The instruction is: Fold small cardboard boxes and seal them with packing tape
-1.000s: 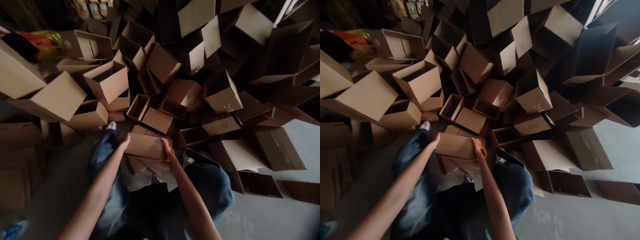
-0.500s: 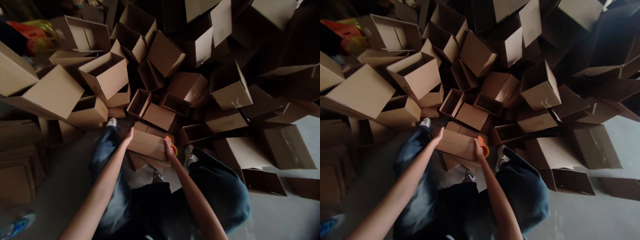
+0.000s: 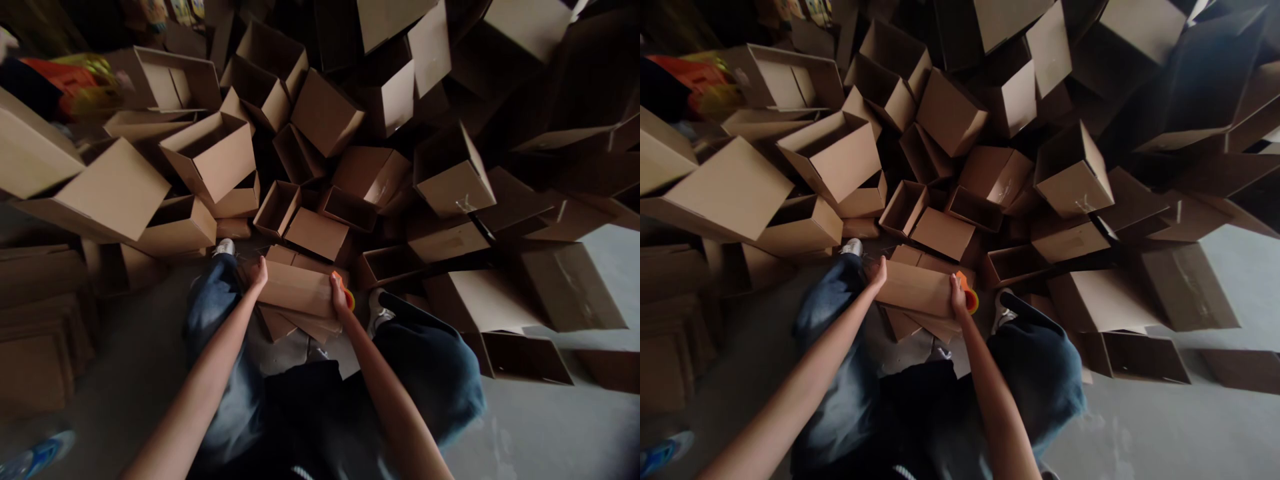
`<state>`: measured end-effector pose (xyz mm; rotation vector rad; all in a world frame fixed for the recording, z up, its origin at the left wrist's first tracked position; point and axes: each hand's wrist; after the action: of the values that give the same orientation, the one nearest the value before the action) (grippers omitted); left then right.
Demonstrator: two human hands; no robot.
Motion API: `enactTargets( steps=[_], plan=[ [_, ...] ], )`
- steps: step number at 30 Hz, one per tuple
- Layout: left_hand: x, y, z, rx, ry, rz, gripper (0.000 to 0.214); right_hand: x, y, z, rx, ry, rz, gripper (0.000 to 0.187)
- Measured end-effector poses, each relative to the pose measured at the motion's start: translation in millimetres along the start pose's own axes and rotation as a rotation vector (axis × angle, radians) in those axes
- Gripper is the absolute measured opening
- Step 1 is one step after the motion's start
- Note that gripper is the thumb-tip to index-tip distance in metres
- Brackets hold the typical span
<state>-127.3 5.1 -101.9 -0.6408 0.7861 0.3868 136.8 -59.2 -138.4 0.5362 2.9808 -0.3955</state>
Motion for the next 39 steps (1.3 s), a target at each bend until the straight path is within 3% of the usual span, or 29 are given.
enactTargets(
  steps=[3, 7, 9, 11, 13, 16, 20, 28, 33, 36, 39],
  plan=[
    [-1.5, -21, 5, 0.069, 0.033, 0.049, 0.057, 2, -2, -3, -0.052, 0.016, 0.010, 0.059],
    [2.4, -58, 13, 0.489, 0.257, 0.171, 0.078, 4, -6, -9, -0.088, 0.010, 0.034, 0.056],
    [1.3, -71, 13, 0.550, 0.319, 0.163, 0.082, 5, -6, -11, -0.091, 0.003, 0.046, 0.054],
    [-5.5, -73, 10, 0.425, 0.337, 0.188, 0.087, 5, -5, -12, -0.089, -0.004, 0.053, 0.051],
    [-17.7, -64, 4, 0.204, 0.357, 0.197, 0.093, 5, -4, -13, -0.089, -0.007, 0.056, 0.049],
    [-39.2, -45, -5, 0.015, 0.464, -0.028, 0.071, 4, -2, -14, -0.095, 0.002, 0.055, 0.048],
    [-54.1, -36, -11, 0.025, 0.504, -0.132, 0.057, 5, -1, -16, -0.096, 0.017, 0.073, 0.051],
    [-71.6, -36, -5, 0.108, 0.438, -0.131, 0.059, 11, 2, -23, -0.031, 0.015, 0.144, 0.054],
    [-76.2, -26, 0, 0.052, 0.005, -0.062, 0.045, 21, -5, -38, -0.002, 0.040, 0.205, 0.053],
    [-61.8, -23, 2, 0.002, -0.301, -0.106, 0.035, 25, -13, -42, 0.014, 0.048, 0.256, 0.055],
    [-44.1, -22, 6, -0.018, -0.408, -0.138, 0.041, 29, -29, -38, 0.037, 0.064, 0.284, 0.052]
  ],
)
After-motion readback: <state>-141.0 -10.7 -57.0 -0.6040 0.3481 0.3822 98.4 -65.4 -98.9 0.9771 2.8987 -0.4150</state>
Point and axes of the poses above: each hand's wrist, its own y-axis towards the middle knuckle, its own x-axis out of the palm, z = x × y, and after that the axes turned 14 degrees about -x, right-handed
